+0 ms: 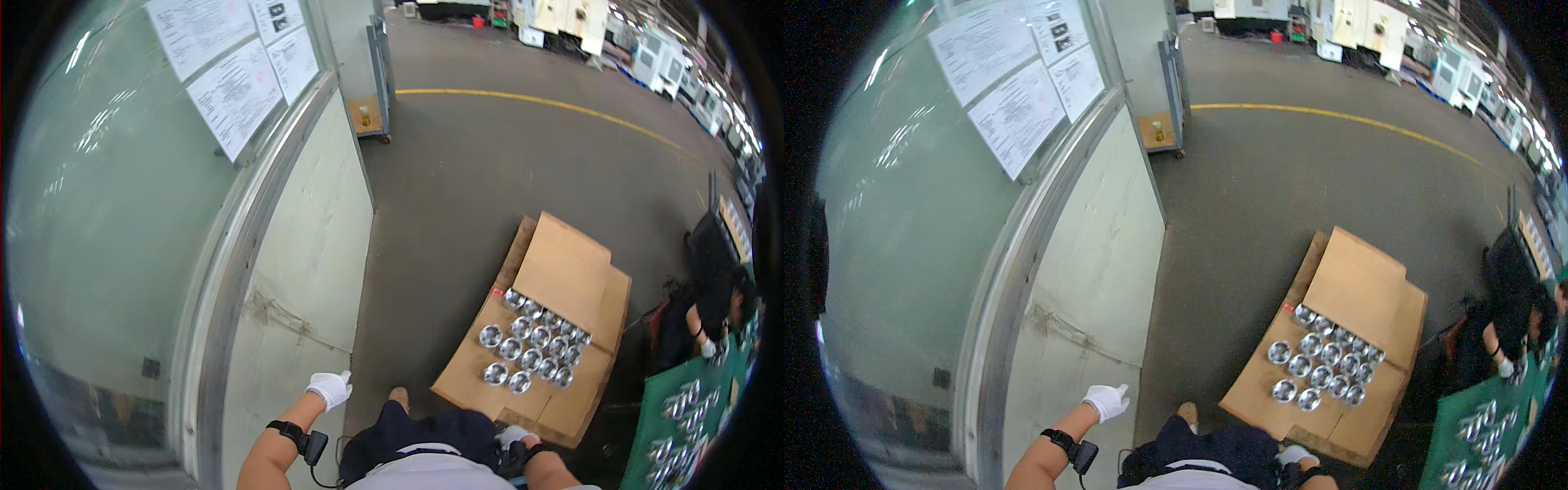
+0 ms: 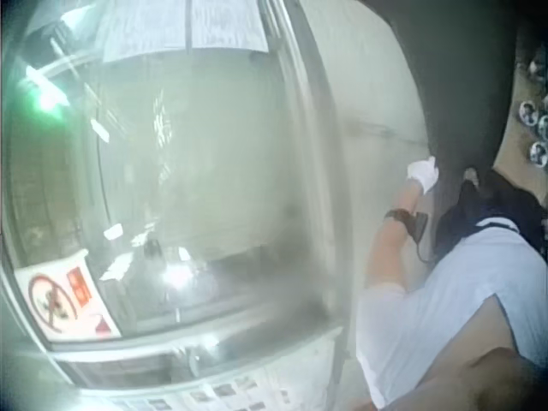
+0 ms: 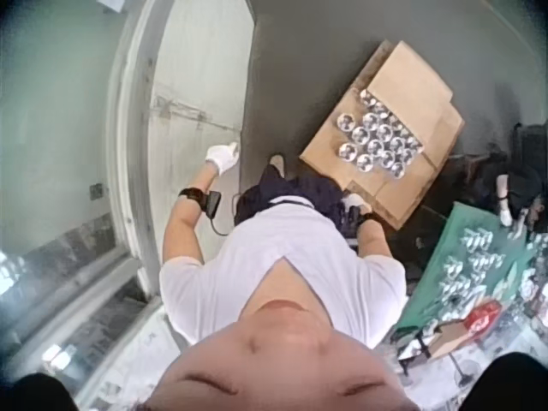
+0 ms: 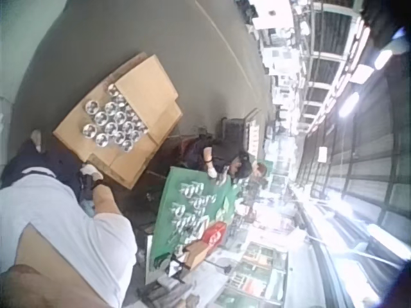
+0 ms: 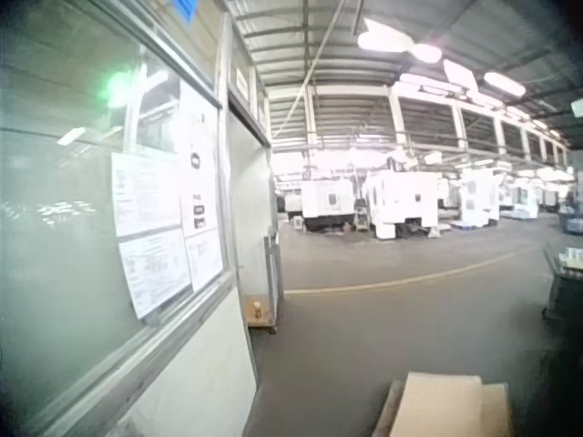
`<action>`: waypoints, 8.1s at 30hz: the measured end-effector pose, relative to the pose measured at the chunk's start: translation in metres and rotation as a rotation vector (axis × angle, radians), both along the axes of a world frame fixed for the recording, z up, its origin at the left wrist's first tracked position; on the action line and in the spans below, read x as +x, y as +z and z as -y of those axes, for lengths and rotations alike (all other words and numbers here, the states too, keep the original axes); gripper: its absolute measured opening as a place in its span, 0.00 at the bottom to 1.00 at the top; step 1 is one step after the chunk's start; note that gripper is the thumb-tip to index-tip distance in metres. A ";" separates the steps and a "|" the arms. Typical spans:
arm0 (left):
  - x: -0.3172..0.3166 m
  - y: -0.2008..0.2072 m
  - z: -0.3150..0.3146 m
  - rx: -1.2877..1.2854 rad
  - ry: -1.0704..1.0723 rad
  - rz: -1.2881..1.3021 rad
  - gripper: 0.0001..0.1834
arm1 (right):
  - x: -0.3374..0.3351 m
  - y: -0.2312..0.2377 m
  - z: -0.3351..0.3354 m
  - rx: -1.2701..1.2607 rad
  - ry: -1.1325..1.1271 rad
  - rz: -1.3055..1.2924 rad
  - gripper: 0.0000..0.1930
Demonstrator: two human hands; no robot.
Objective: Move metal pistons between a cardboard box and a work table.
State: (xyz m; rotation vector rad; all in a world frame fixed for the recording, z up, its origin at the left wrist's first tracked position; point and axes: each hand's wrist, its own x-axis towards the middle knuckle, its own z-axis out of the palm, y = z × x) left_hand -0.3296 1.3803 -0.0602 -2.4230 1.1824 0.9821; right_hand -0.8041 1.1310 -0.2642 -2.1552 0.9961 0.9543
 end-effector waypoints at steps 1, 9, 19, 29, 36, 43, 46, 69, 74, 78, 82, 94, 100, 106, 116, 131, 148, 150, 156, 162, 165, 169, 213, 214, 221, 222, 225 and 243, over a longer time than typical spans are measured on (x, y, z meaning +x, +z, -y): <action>0.017 0.005 0.003 -0.028 -0.024 0.015 0.24 | 0.008 -0.012 0.011 0.114 0.050 0.037 0.24; 0.078 -0.046 0.075 0.077 -0.238 -0.055 0.29 | 0.076 0.052 0.048 0.000 -0.343 -0.128 0.22; 0.149 -0.066 0.260 0.174 -0.433 -0.172 0.31 | 0.171 0.019 0.126 0.201 -0.708 -0.107 0.21; 0.324 -0.092 0.470 0.293 -0.250 0.120 0.32 | 0.261 0.016 0.331 0.066 -1.061 0.137 0.20; 0.301 -0.097 0.696 0.034 -0.417 -0.110 0.28 | 0.273 0.026 0.378 0.013 -1.436 0.256 0.20; 0.198 -0.170 0.919 0.228 -0.944 -0.143 0.27 | 0.308 -0.052 0.347 -0.042 -2.238 0.402 0.18; 0.149 -0.207 0.990 0.251 -1.194 -0.013 0.26 | 0.337 -0.044 0.360 -0.076 -2.415 0.272 0.16; -0.018 -0.566 0.977 0.235 0.384 -1.035 0.25 | 0.402 -0.364 0.490 -0.197 -3.277 1.029 0.19; 0.003 -0.536 1.039 0.157 0.283 -1.024 0.31 | 0.398 -0.363 0.470 -0.281 -2.895 0.415 0.14; 0.011 -0.544 1.099 0.001 0.290 -0.834 0.25 | 0.380 -0.353 0.470 -0.323 -2.509 -0.031 0.12; 0.024 -0.568 1.141 0.034 0.166 -0.683 0.21 | 0.368 -0.360 0.484 -0.481 -2.083 0.009 0.12; -0.074 -0.562 0.968 -0.570 -1.648 -0.651 0.18 | 0.336 -0.391 0.500 -0.858 -1.752 -0.281 0.24; -0.087 -0.570 0.931 -0.296 -1.446 -0.776 0.15 | 0.315 -0.439 0.509 -0.290 -2.426 0.182 0.41; -0.064 -0.564 0.942 -0.074 -1.463 -0.729 0.11 | 0.303 -0.415 0.518 -0.199 -2.514 0.172 0.38; -0.019 -0.562 0.948 0.195 -1.487 -0.603 0.11 | 0.293 -0.396 0.505 -0.031 -2.662 0.327 0.29; -0.006 -0.490 0.928 0.369 -1.785 -0.272 0.14 | 0.413 -0.311 0.389 -0.039 -2.414 0.331 0.14; -0.255 -0.575 0.755 -0.538 -2.437 -0.476 0.28 | 0.533 -0.272 0.204 0.069 -2.725 -0.205 0.15; -0.264 -0.598 0.744 -0.288 -2.491 -0.344 0.29 | 0.565 -0.278 0.189 0.131 -2.715 -0.223 0.15; -0.277 -0.618 0.737 -0.160 -2.223 -0.394 0.19 | 0.620 -0.279 0.196 0.383 -2.754 -0.109 0.14; -0.275 -0.617 0.731 -0.145 -2.157 -0.408 0.13 | 0.653 -0.276 0.198 0.330 -2.738 -0.102 0.13; -0.268 -0.614 0.738 -0.127 -2.217 -0.434 0.13 | 0.670 -0.277 0.200 0.357 -2.873 -0.065 0.13; -0.241 -0.597 0.757 -0.013 -2.342 -0.413 0.12 | 0.669 -0.266 0.205 0.333 -2.909 -0.122 0.15; -0.158 -0.049 0.458 -0.242 -2.332 -0.230 0.14 | 0.354 0.249 -0.299 -1.234 -2.637 -0.402 0.10; -0.180 -0.096 0.461 -0.233 -2.309 -0.253 0.17 | 0.345 0.247 -0.315 -1.212 -2.645 -0.376 0.09; -0.288 -0.080 0.405 -0.217 -1.420 -0.531 0.20 | 0.266 0.234 -0.394 -0.874 -2.857 -0.365 0.22; -0.301 -0.068 0.392 -0.267 -1.422 -0.528 0.21 | 0.244 0.232 -0.407 -0.866 -2.812 -0.368 0.22; -0.327 -0.066 0.368 -0.200 -1.345 -0.447 0.25 | 0.175 0.228 -0.450 -0.850 -2.662 -0.338 0.23; -0.433 -0.074 0.359 -0.307 -0.962 -0.326 0.22 | -0.308 0.242 -0.263 -0.846 -1.732 0.149 0.16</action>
